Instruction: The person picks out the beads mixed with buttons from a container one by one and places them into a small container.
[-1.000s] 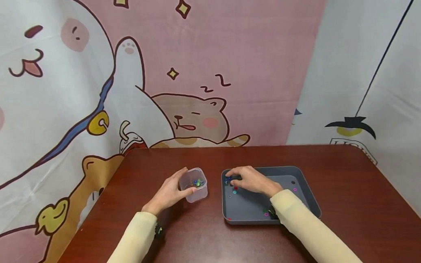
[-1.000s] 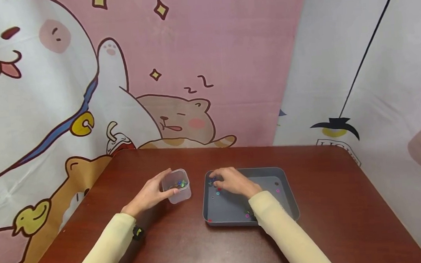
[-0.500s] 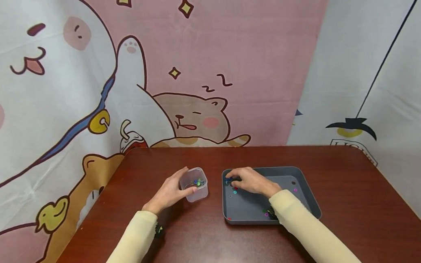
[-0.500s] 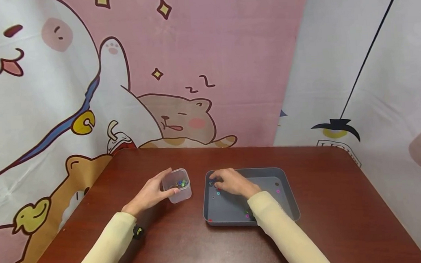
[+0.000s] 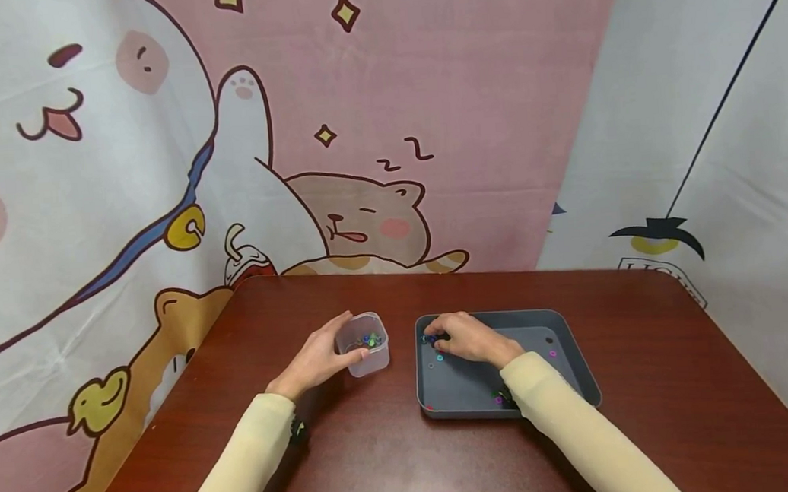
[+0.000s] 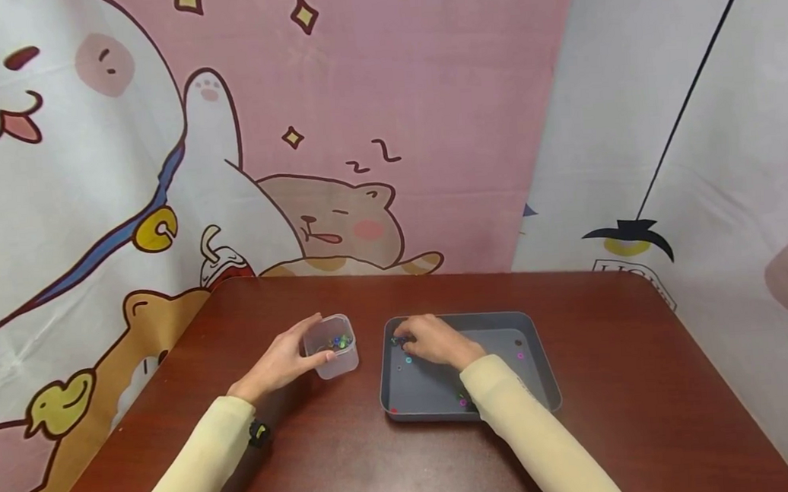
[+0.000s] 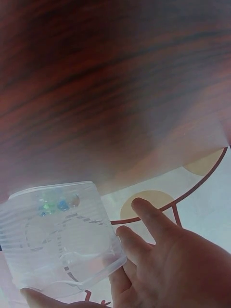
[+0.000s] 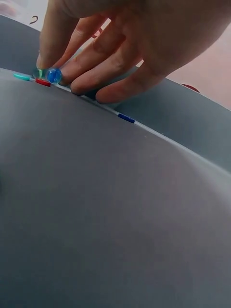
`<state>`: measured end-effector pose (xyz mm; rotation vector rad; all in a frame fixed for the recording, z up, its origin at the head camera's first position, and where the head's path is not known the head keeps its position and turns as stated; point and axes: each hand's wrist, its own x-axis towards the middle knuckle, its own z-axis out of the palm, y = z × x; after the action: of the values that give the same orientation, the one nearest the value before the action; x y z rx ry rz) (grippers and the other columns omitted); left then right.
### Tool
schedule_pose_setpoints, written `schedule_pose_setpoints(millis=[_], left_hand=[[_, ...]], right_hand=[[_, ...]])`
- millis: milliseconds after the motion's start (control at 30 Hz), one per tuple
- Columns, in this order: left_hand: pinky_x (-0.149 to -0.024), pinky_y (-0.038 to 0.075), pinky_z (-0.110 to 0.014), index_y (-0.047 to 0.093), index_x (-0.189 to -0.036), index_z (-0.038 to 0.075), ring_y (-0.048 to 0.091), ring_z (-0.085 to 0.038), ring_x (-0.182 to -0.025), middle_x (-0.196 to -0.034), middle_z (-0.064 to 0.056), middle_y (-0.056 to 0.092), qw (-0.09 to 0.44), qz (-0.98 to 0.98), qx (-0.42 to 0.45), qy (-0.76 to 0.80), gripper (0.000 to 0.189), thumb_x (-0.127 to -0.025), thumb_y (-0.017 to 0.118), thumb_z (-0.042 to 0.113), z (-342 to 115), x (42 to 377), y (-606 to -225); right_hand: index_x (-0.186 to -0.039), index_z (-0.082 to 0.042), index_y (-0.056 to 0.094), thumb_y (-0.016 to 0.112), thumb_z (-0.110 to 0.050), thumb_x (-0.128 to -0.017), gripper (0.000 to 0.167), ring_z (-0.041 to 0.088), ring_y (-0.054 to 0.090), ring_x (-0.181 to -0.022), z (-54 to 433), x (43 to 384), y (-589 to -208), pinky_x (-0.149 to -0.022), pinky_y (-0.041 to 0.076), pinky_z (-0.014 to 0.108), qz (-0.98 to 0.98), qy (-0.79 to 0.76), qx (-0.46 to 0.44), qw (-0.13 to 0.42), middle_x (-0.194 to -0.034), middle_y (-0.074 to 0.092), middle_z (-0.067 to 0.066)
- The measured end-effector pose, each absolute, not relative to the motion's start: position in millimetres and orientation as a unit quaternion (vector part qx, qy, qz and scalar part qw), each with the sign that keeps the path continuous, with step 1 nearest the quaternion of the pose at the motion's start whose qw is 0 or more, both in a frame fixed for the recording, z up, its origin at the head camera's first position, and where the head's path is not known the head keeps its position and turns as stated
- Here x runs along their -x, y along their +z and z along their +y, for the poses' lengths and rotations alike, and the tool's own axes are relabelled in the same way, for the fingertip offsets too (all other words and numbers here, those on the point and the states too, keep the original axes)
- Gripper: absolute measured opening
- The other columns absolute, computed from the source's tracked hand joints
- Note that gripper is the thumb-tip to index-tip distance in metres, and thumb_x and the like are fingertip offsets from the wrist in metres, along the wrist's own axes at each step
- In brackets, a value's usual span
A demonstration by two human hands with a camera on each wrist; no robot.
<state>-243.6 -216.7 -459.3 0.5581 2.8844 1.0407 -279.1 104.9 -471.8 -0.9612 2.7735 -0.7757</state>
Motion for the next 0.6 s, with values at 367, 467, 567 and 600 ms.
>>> schedule_pose_setpoints(millis=[367,467,567,600], left_hand=[[-0.112,0.041,-0.056,0.039,-0.158,0.002,0.05,-0.038,-0.138,-0.16,-0.019,0.042,0.006,0.925,-0.182,0.332,0.093,-0.089,0.079,0.05,-217.1,246.3,-457.8],[-0.112,0.041,-0.056,0.039,-0.158,0.003,0.05,-0.037,-0.137,-0.16,-0.018,0.042,0.008,0.925,-0.182,0.332,0.093,-0.089,0.079,0.05,-217.2,246.0,-458.5],[-0.112,0.041,-0.056,0.039,-0.158,0.002,0.05,-0.038,-0.138,-0.16,-0.019,0.042,0.009,0.925,-0.183,0.331,0.092,-0.089,0.078,0.05,-217.2,244.7,-459.7],[-0.112,0.041,-0.056,0.039,-0.157,0.002,0.05,-0.037,-0.138,-0.16,-0.019,0.042,0.009,0.926,-0.184,0.33,0.092,-0.089,0.078,0.05,-217.3,244.2,-460.2]], right_hand=[[-0.115,-0.006,0.078,0.075,-0.005,-0.094,0.022,0.026,0.066,-0.113,106.3,281.5,-470.5,-0.098,0.053,0.046,0.918,-0.216,0.329,0.038,-0.117,0.072,0.007],[-0.112,-0.006,0.078,0.074,-0.003,-0.094,0.019,0.024,0.066,-0.108,106.2,282.0,-472.3,-0.095,0.054,0.044,0.917,-0.206,0.339,0.03,-0.113,0.072,0.006],[-0.111,-0.006,0.078,0.073,-0.002,-0.094,0.018,0.022,0.066,-0.105,107.0,281.2,-474.1,-0.093,0.055,0.042,0.916,-0.202,0.345,0.023,-0.11,0.072,0.005],[-0.111,-0.006,0.078,0.073,-0.002,-0.094,0.018,0.022,0.066,-0.104,107.4,280.8,-474.7,-0.092,0.055,0.042,0.915,-0.202,0.348,0.019,-0.11,0.072,0.005]])
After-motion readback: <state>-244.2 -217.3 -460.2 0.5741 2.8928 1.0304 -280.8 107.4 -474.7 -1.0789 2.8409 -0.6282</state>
